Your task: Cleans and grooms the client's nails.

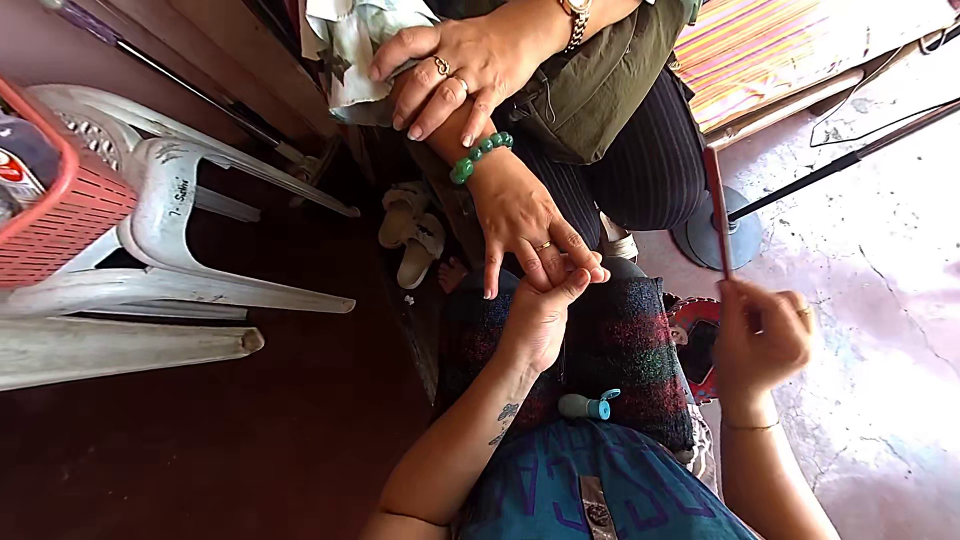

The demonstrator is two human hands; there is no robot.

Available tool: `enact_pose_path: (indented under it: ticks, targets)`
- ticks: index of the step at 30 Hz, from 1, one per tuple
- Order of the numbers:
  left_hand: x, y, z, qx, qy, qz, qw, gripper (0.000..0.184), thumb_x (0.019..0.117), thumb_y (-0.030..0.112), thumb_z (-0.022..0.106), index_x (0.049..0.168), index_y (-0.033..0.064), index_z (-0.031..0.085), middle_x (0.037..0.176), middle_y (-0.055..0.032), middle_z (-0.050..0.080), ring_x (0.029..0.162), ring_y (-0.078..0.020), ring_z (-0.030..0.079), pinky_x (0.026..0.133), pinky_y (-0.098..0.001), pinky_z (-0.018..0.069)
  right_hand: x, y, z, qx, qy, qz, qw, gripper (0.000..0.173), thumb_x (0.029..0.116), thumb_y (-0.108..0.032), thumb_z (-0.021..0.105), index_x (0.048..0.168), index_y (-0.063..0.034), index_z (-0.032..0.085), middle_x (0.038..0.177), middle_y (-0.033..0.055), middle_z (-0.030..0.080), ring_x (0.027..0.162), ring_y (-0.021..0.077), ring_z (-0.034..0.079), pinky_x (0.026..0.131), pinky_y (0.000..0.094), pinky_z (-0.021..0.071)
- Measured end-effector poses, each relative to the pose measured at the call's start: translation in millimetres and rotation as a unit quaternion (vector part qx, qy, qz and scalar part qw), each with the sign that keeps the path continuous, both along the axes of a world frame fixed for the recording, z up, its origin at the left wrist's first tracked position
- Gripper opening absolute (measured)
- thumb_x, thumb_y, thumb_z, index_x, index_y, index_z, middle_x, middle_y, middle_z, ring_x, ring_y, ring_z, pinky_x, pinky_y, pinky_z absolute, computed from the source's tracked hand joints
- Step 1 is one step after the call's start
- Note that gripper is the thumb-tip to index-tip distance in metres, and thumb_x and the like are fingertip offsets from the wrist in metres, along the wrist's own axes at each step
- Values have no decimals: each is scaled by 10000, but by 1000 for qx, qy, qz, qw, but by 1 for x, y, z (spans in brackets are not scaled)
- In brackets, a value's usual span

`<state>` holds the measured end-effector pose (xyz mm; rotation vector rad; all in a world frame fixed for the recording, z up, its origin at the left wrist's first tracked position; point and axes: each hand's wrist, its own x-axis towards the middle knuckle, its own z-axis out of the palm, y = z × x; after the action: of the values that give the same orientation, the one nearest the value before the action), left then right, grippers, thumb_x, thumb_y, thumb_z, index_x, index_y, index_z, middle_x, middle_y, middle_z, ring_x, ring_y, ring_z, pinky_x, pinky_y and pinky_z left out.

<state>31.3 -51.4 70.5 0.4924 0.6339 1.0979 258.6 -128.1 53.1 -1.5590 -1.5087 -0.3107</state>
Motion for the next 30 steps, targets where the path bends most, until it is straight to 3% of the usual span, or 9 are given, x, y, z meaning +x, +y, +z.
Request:
enact_pose_path:
  ticks: [3, 6, 8, 12, 16, 18, 23, 27, 30]
  targets:
    - [1, 0, -2, 4, -11, -7, 1000, 264, 929, -91, 595, 1126, 39, 712, 1076, -77, 748, 1015, -167, 711, 975, -366, 557, -24, -8, -3, 4, -83, 99, 992, 110, 989, -172, 688, 1011, -111, 777, 727, 70, 609, 710, 182, 574, 705, 302, 464]
    - [2, -1, -2, -1, -6, 10, 1000, 233, 935, -112, 588, 1075, 28, 711, 1045, -86, 741, 1004, -179, 705, 973, -377, 555, 0, 5, 1, -31, -15, -1, 999, 148, 968, -148, 686, 952, -37, 783, 728, 105, 656, 690, 181, 608, 687, 337, 502]
    - [2, -2, 0, -8, 6, 14, 1000, 241, 934, -116, 576, 1082, 27, 703, 1045, -83, 741, 1004, -181, 704, 968, -376, 554, 7, 9, 6, -9, 6, -41, 999, 152, 962, -126, 699, 967, 3, 780, 718, 108, 635, 667, 155, 577, 654, 290, 475]
    - [4, 0, -3, -1, 0, 14, 1000, 244, 930, -104, 593, 1093, 37, 705, 1044, -77, 743, 990, -165, 706, 958, -356, 559, -23, 2, 2, 9, -114, 130, 985, 121, 992, -150, 682, 1063, -120, 775, 739, 73, 608, 705, 194, 568, 695, 314, 466]
    - [1, -2, -1, -7, 8, 17, 1000, 240, 933, -117, 586, 1074, 39, 701, 1029, -83, 744, 981, -176, 710, 962, -365, 559, 14, 28, 17, -31, -25, 1, 999, 149, 981, -132, 677, 1007, -29, 781, 790, 150, 678, 731, 243, 636, 698, 401, 517]
    - [0, -2, -1, -4, 18, 17, 1000, 245, 932, -115, 585, 1082, 41, 702, 1038, -87, 743, 992, -177, 709, 960, -364, 559, 17, 29, 25, -7, 3, -39, 999, 165, 997, -127, 667, 1037, 5, 759, 795, 129, 647, 705, 181, 586, 664, 319, 483]
    - [3, 0, -6, 22, 29, 27, 999, 215, 923, -103, 603, 1058, 24, 712, 1029, -102, 744, 982, -175, 707, 952, -357, 560, -30, -3, 5, -8, -146, 149, 978, 156, 1007, -152, 639, 1107, -102, 747, 737, 70, 612, 681, 212, 576, 654, 340, 472]
    - [1, -2, -4, 12, 37, 27, 999, 221, 922, -119, 596, 1050, 18, 715, 1031, -108, 750, 999, -180, 709, 963, -352, 553, 20, -1, 10, -51, -20, -37, 998, 174, 983, -125, 658, 979, 3, 777, 753, 137, 680, 683, 195, 627, 661, 334, 518]
    - [3, -1, -4, 15, 51, 30, 998, 215, 925, -114, 604, 1064, 5, 718, 1033, -106, 753, 1005, -174, 709, 968, -342, 552, 1, -19, 12, -38, -25, 20, 999, 149, 981, -135, 668, 1001, -37, 778, 735, 103, 665, 680, 165, 606, 666, 293, 498]
